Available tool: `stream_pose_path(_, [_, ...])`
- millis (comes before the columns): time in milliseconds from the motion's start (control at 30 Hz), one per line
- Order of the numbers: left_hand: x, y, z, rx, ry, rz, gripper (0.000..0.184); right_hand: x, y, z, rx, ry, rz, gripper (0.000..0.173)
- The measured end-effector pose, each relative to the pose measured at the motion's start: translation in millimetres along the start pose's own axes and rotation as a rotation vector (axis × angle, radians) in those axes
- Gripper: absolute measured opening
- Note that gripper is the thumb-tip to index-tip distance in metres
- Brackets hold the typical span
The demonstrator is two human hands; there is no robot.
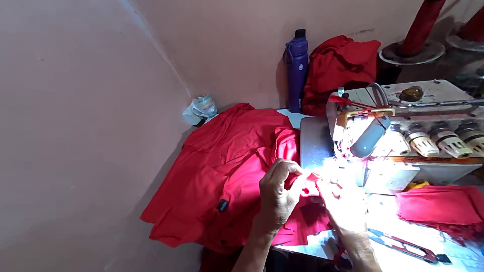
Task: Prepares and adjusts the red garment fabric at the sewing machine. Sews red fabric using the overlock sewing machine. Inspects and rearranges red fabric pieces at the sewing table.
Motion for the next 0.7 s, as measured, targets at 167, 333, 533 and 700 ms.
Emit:
stream_pose_path(167, [-14.2, -9.4, 15.8, 0.005, -0.008, -0.085, 0.014, 1.8, 1.7, -13.9, 0.040, 0.063, -0.107, 0.021])
stream_pose_path(333, [-31.2, -23.1, 54.4, -0.351, -0.002, -0.457, 0.020, 14.3, 16.9, -27.6, 0.020, 0.025, -0.051, 0.019])
stream_pose_path(533, [-24.0, -44.5, 95.4, -0.804, -0.130, -0.589, 0.025, 37.8, 25.1, -45.0, 0.023, -0.297, 0.211, 0.005])
stream_pose_path(700, [-37.5, -50.0, 95.0, -0.761, -0.021, -0.568, 0.022, 38.6, 7.2, -44.5, 0.055, -0.319, 0.166, 0.006])
Point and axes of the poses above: each hand's wrist, its own y-axis away from the middle knuckle, its own z-axis out of the palm, x = y × z, the point moved 6 cm from there along -y, towards the middle knuckle, and after that the axes turned 6 degrees about -x, right-handed, at the moved point
